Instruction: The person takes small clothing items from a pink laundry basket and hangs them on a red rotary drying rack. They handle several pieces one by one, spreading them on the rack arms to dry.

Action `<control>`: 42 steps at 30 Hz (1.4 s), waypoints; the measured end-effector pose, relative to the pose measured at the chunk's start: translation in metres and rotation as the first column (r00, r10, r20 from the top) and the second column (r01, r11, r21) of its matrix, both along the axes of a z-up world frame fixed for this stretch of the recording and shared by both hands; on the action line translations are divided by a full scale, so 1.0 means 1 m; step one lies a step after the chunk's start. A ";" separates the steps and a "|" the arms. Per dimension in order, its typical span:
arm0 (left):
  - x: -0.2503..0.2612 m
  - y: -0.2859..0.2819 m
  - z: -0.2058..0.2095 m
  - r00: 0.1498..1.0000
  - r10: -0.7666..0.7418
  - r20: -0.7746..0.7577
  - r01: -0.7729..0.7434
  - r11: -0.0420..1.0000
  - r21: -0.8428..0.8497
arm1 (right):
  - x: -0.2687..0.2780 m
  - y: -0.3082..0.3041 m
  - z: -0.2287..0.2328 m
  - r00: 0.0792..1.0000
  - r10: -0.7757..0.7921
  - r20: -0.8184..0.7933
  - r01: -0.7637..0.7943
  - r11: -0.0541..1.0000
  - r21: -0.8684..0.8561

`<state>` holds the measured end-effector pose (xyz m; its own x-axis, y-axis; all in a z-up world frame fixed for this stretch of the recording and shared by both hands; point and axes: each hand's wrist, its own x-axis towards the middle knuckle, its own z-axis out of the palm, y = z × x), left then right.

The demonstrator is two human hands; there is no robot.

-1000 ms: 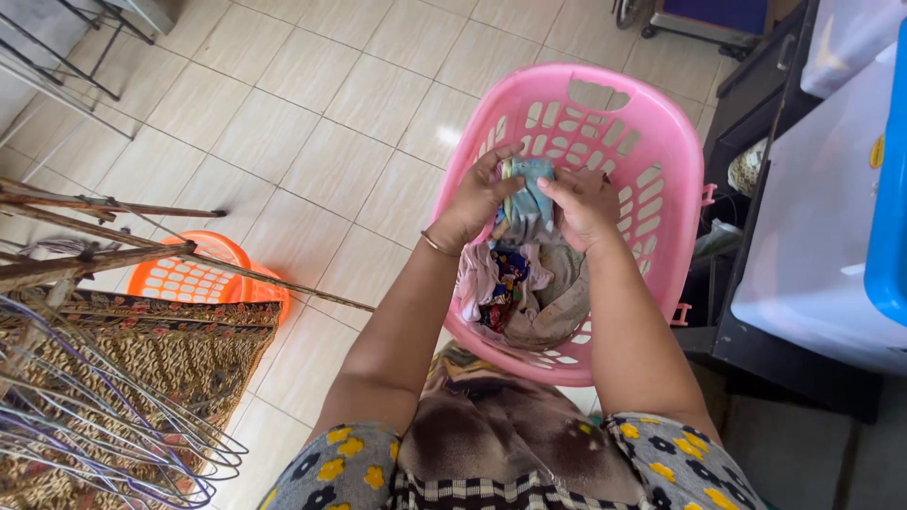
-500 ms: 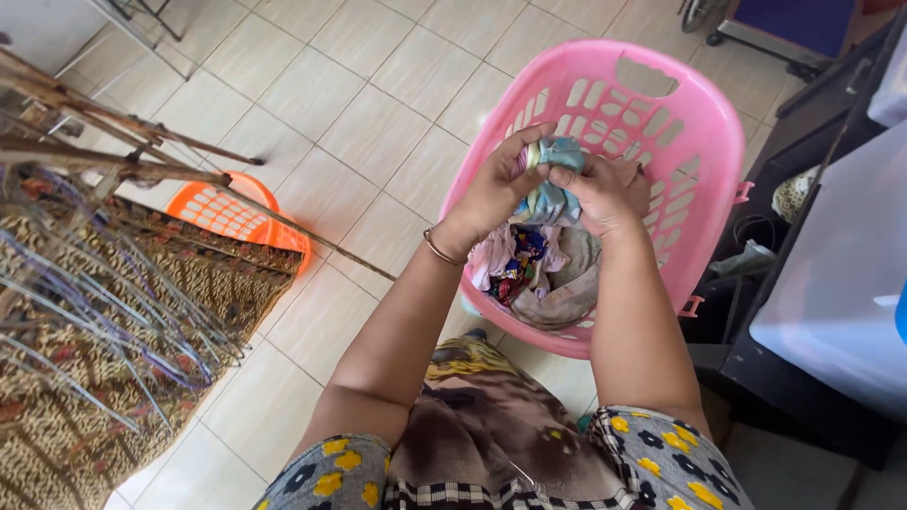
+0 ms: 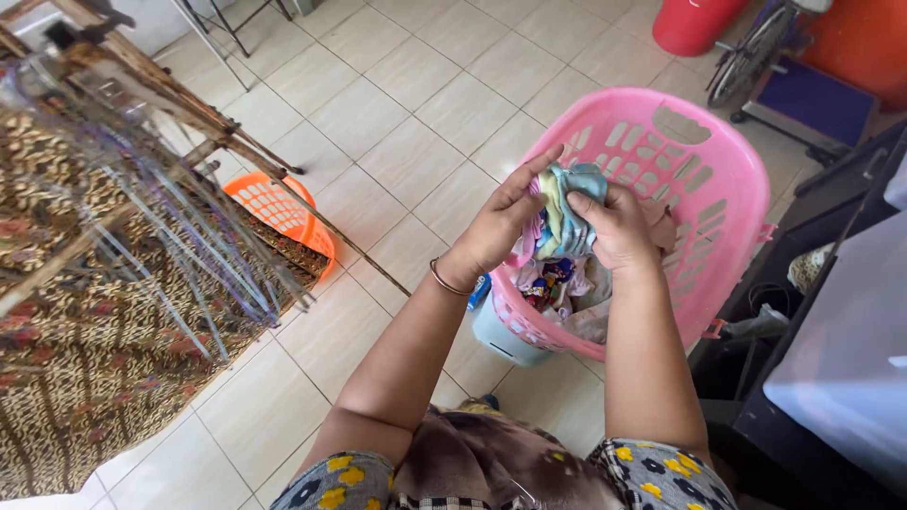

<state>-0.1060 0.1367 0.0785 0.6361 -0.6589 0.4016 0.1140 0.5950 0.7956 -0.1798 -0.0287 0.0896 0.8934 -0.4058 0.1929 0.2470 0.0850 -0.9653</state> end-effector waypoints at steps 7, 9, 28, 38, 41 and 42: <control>-0.021 0.053 -0.007 0.988 0.152 -0.001 -0.152 0.988 -0.023 | 0.004 0.055 -0.011 0.996 0.085 -0.017 -0.086 0.995 -0.045; -0.036 0.074 -0.002 0.967 0.234 -0.098 -0.237 0.971 -0.022 | 0.003 0.080 -0.017 0.994 0.080 -0.071 -0.085 0.994 -0.070; -0.124 0.361 -0.163 0.530 0.519 -0.670 -0.638 0.765 0.088 | -0.029 0.366 -0.119 0.751 0.483 -0.450 -0.442 0.874 0.200; -0.213 0.524 -0.116 0.369 0.790 -0.489 -0.853 0.497 0.160 | -0.055 0.532 -0.104 0.569 0.758 -0.320 -0.702 0.650 0.290; -0.240 0.558 -0.110 0.284 0.831 -0.479 -0.904 0.398 0.154 | -0.068 0.575 -0.099 0.493 0.815 -0.304 -0.769 0.572 0.287; -0.248 0.567 -0.109 0.254 0.843 -0.475 -0.920 0.362 0.150 | -0.074 0.588 -0.096 0.461 0.835 -0.302 -0.791 0.540 0.288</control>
<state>-0.3540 0.7041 -0.0302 0.8875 0.4578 -0.0526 -0.2814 0.6288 0.7249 -0.2535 0.5595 -0.0068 0.8102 0.5468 -0.2113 -0.3428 0.1495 -0.9275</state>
